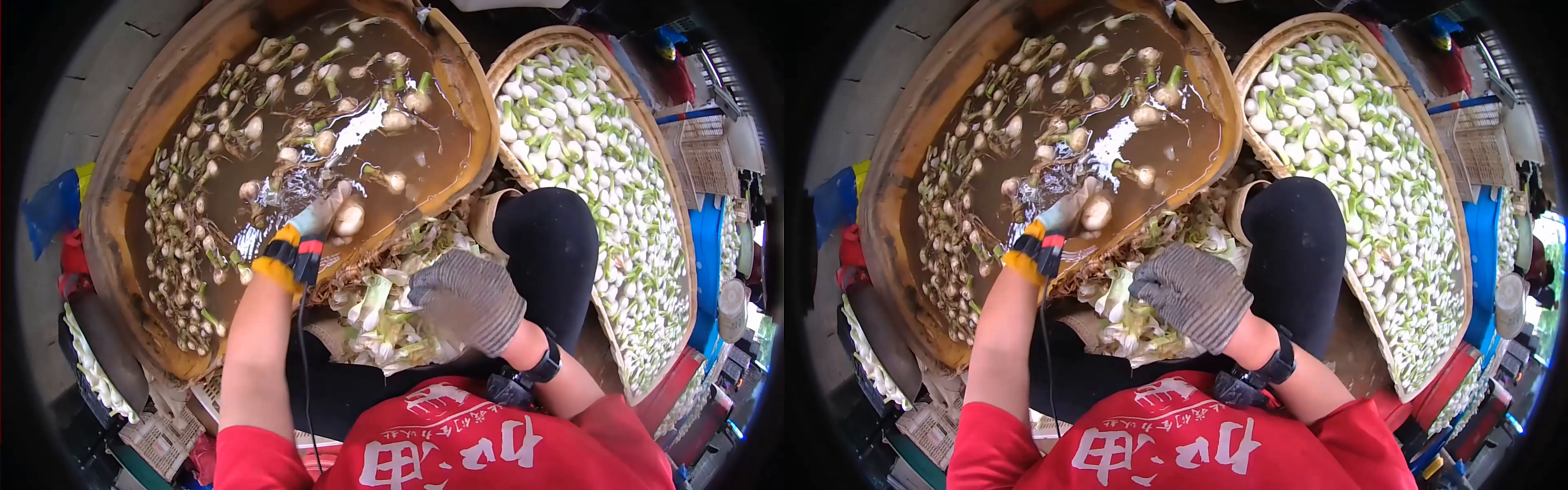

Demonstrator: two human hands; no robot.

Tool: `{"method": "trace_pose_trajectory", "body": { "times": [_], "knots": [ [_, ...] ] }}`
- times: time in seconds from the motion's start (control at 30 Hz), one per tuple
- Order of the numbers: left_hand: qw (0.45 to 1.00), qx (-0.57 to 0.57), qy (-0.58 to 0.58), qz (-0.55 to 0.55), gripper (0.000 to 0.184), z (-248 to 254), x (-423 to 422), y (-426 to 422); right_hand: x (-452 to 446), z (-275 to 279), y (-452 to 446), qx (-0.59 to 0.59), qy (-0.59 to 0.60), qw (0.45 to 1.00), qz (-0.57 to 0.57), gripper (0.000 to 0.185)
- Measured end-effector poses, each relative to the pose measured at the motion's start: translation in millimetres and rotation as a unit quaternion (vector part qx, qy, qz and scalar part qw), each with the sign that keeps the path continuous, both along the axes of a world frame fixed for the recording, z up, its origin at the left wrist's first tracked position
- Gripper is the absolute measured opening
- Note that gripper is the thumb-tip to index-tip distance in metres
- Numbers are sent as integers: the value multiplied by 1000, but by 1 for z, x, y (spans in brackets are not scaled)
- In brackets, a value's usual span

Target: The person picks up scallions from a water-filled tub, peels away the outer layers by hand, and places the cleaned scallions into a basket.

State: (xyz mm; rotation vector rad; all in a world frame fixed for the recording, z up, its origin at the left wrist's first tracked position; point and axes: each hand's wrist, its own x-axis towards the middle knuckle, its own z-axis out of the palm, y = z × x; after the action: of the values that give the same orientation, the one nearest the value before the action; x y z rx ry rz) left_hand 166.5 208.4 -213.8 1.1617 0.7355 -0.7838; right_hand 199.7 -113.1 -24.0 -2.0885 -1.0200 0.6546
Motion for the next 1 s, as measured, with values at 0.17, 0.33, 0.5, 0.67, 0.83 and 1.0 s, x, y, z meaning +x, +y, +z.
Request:
{"method": "trace_pose_trajectory", "body": {
  "times": [0.17,0.33,0.5,0.67,0.83,1.0],
  "knots": [
    [970,79,-210,98,73,181,-38,-76,-7,-1,7,124,27,989,-80,19],
    [906,270,-287,155,69,251,-98,-130,-29,21,27,232,-85,968,-33,18],
    [823,445,-317,155,56,258,-131,-170,-53,37,19,140,-134,981,29,17],
    [760,532,-331,169,38,247,-148,-190,-69,52,10,103,-165,980,45,16],
    [752,453,-430,211,36,248,-158,-194,-83,46,16,133,-57,986,-86,16],
    [755,62,-419,500,51,249,-163,-202,-92,56,19,175,175,968,-44,16]
  ]
}}
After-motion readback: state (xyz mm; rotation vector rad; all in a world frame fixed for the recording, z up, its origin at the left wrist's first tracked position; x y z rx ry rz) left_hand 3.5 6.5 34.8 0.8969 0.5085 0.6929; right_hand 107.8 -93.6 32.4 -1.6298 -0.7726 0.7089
